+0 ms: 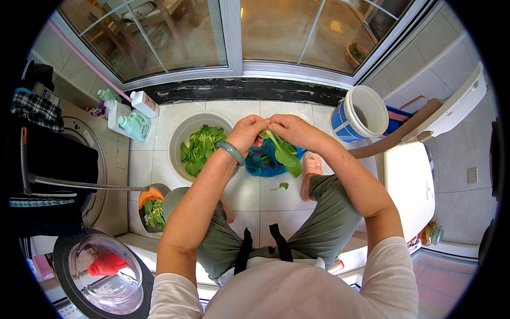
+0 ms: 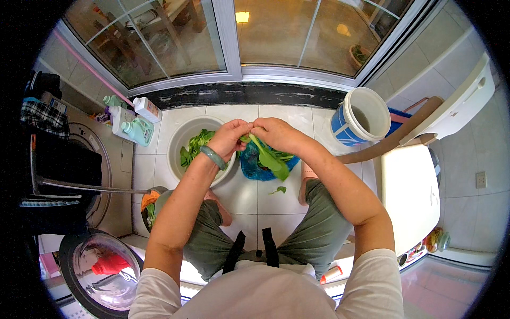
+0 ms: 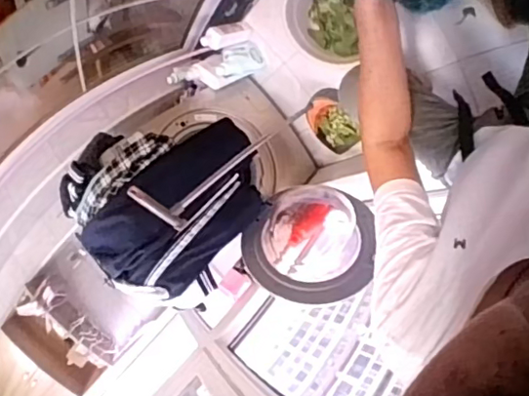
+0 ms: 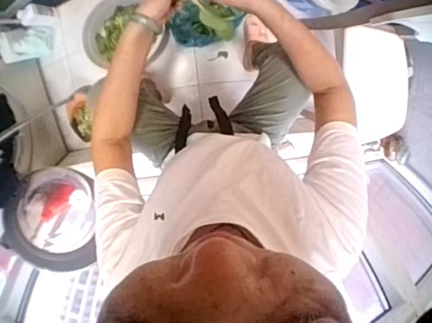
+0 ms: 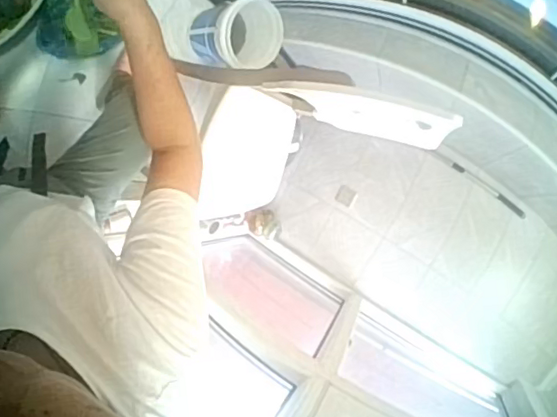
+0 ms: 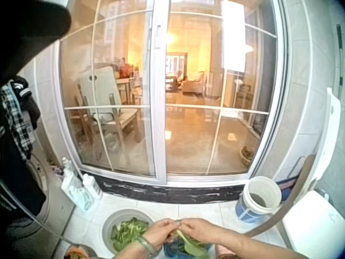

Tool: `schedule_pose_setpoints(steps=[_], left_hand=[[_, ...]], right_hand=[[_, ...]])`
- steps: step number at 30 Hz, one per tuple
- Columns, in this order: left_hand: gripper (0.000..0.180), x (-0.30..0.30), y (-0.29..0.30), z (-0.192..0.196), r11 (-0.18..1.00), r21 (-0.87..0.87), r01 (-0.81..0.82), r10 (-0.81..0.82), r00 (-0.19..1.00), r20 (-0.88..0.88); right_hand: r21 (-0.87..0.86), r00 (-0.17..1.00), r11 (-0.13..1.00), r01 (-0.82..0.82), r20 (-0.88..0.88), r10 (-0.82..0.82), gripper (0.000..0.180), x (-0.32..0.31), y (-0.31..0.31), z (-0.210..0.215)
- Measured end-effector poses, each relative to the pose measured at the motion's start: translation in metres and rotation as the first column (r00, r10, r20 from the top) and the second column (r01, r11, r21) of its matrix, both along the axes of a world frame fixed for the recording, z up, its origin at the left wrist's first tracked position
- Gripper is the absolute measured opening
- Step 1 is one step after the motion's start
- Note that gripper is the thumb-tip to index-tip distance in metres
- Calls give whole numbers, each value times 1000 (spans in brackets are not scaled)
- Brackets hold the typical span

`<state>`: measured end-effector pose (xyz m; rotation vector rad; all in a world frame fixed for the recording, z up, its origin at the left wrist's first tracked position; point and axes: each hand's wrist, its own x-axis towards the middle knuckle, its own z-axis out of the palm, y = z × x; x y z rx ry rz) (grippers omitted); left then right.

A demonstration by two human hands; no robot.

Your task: The person sits on the floor and sorts leafy green vegetables by hand. They pick up leaves from a blue plastic bag, separate the edible parts from the stems, and place the leaves into a white bowl. The stems are discarded into a separate orange basket.

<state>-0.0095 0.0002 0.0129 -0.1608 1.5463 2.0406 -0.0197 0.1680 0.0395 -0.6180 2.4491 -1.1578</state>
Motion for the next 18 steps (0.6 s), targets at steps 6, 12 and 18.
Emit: schedule_pose_setpoints(steps=[6, 12, 18], left_hand=[[13, 4, 2, 2, 997, -72, 26, -29, 999, -37], [12, 4, 0, 0, 1000, 21, 13, -13, 1000, -21], [11, 3, 2, 0, 998, -53, 15, -24, 982, -186]], right_hand=[[45, 998, 997, -55, -42, 57, 28, -3, 3, -3], [-70, 995, 997, -22, 97, 29, 27, -5, 5, -4], [-91, 992, 996, -21, 123, 32, 26, -9, 7, -8]])
